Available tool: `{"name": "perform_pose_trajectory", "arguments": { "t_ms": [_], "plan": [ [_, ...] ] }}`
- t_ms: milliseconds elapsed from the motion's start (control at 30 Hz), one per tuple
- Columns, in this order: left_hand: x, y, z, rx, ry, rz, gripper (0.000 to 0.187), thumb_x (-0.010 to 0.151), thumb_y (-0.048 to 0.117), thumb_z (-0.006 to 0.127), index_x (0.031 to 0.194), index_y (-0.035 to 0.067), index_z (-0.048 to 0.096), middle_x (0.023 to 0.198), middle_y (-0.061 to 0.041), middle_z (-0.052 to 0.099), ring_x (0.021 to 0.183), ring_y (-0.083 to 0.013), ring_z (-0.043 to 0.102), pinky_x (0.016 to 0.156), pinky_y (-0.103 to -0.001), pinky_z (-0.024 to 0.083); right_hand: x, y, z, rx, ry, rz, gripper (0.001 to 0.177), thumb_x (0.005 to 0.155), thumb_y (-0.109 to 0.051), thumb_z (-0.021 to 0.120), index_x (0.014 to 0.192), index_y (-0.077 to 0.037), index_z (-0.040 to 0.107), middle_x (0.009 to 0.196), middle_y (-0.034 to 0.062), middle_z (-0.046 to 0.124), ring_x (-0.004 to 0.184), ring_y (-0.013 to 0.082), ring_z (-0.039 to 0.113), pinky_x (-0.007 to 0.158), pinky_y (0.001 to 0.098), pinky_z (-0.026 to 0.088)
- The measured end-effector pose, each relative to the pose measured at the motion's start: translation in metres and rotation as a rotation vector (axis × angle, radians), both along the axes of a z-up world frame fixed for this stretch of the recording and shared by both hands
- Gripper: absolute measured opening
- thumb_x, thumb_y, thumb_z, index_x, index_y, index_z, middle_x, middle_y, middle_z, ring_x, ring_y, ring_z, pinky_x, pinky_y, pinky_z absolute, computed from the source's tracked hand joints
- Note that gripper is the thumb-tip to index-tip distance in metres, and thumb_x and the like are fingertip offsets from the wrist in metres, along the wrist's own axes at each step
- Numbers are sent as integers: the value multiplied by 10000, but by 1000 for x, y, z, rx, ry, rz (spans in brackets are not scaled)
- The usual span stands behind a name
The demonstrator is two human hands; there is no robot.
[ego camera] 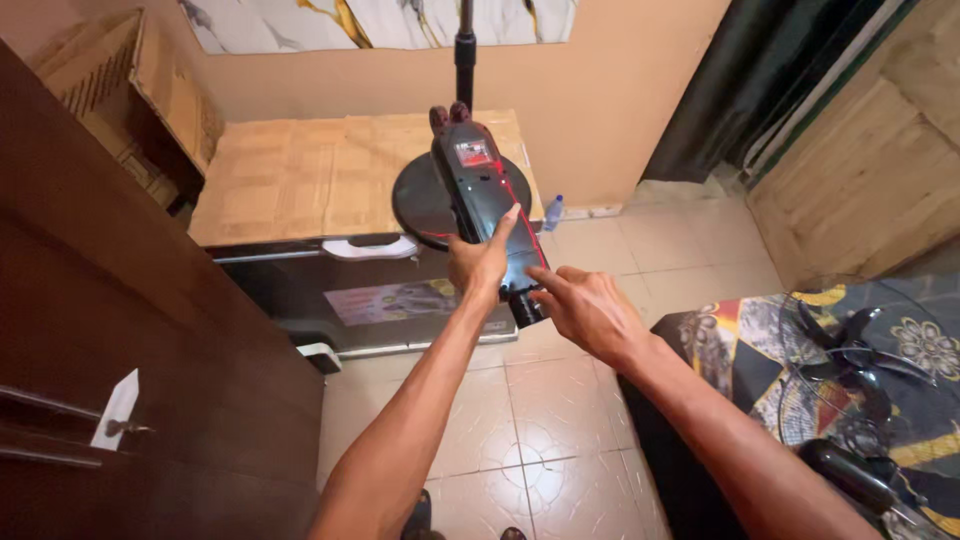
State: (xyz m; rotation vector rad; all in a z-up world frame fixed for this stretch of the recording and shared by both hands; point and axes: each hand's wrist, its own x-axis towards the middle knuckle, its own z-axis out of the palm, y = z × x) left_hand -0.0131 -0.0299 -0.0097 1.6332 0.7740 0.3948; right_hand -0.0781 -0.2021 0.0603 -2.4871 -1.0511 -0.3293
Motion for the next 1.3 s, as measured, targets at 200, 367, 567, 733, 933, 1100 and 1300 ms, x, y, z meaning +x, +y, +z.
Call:
{"name": "perform_pose_trajectory", "arguments": {
  "t_ms": [200,367,567,733,933,1100,1300],
  "plan": [
    [2,-11,-20,-465,-124,-349,618,780,475,805,1103,-47,728,1008,-149,778,876,-264,765,763,-391,604,-16,-20,33,52,30,168,233,893,-226,732,1031,-38,735,883,171,693,772,405,690,690,475,552],
    [0,-16,-36,-839,-111,-831,346,947,316,687,1135,27,717,941,-82,745,775,-197,726,707,-367,614,-31,-31,75,-43,55,310,307,839,-132,685,1112,4,714,935,190,698,781,384,697,684,455,557],
    [-4,-40,-66,-827,203,-1196,304,983,323,603,1136,72,680,937,-84,751,766,-214,737,702,-418,626,-50,-29,73,-139,186,19,293,917,-286,759,917,7,767,762,215,710,636,349,685,629,447,539],
    [-36,-51,-87,-699,462,-1197,257,930,285,599,1142,160,671,941,-63,763,781,-211,750,735,-499,630,-79,-32,21,35,278,-322,272,925,-264,719,1056,-30,761,719,199,718,570,278,698,613,401,553],
    [-59,-59,-147,-637,594,-1144,286,906,326,630,1056,86,673,885,-98,739,747,-269,723,718,-580,632,-110,-68,-22,108,561,-218,294,933,-243,633,1126,-37,717,738,113,767,513,203,723,582,350,592],
    [-88,-83,-161,-630,589,-1130,237,905,273,628,1054,91,664,928,-121,745,803,-274,745,786,-603,622,-109,-83,-35,-56,473,-281,327,997,-328,681,1012,-20,790,719,143,738,535,202,696,587,357,569],
    [-136,-102,-136,-906,570,-1075,271,940,236,590,1136,55,631,1014,-168,750,878,-323,763,839,-663,598,-120,-95,-26,33,545,-250,341,916,-337,705,1063,-34,758,627,122,692,518,190,674,529,345,532]
  ]
}}
